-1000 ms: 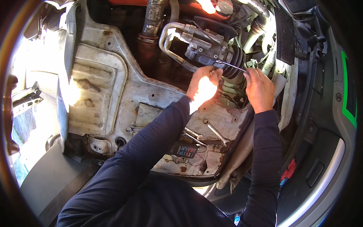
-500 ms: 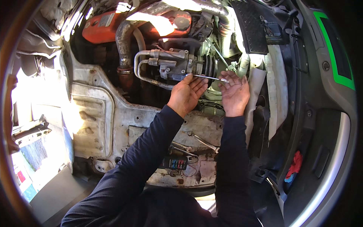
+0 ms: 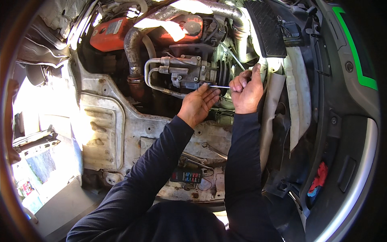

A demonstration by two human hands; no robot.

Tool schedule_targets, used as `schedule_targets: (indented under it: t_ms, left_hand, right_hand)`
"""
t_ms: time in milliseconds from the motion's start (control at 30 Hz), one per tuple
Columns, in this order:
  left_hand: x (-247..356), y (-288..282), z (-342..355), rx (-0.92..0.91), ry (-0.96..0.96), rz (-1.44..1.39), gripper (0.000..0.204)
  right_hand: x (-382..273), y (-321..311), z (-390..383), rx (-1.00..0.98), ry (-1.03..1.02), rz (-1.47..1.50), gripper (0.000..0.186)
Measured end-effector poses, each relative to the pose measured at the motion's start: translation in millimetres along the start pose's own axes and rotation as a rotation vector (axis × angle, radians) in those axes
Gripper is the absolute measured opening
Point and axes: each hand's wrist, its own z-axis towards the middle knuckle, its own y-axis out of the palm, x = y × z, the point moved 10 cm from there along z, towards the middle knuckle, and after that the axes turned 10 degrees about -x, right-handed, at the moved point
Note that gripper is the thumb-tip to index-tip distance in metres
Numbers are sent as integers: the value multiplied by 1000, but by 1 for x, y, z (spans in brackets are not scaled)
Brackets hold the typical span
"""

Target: The person uses a wrench to tighten bolts on a car engine component under the hood. They repeatedly reposition the wrench and adjust their grip while working on the same area of the engine.

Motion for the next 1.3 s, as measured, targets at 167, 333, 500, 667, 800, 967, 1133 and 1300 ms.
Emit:
schedule_targets:
  t_ms: [167,333,500,667,800,967,1133,1300]
  left_hand:
    - [1,-2,-4,-72,11,-34,29]
    - [22,-15,-3,-17,60,376,38]
    - [80,11,-25,271,448,1710,31]
    - [99,32,-46,399,728,1968,41]
    - [99,34,-44,409,743,1992,43]
    - [101,25,-39,479,663,2018,47]
    - [94,25,-36,421,705,2029,47]
    - [89,23,-34,409,703,2075,44]
  right_hand:
    - [-9,33,-15,-99,-148,-110,52]
    - [3,70,-13,-327,-202,-209,39]
    - [8,69,-12,-340,-188,-213,43]
    - [16,65,-10,-400,-111,-161,46]
    - [18,48,0,-350,-202,-201,40]
    - [0,1,9,-399,-90,-194,57]
    - [-31,-50,2,34,-268,-36,71]
    - [5,68,-2,-594,33,-35,43]
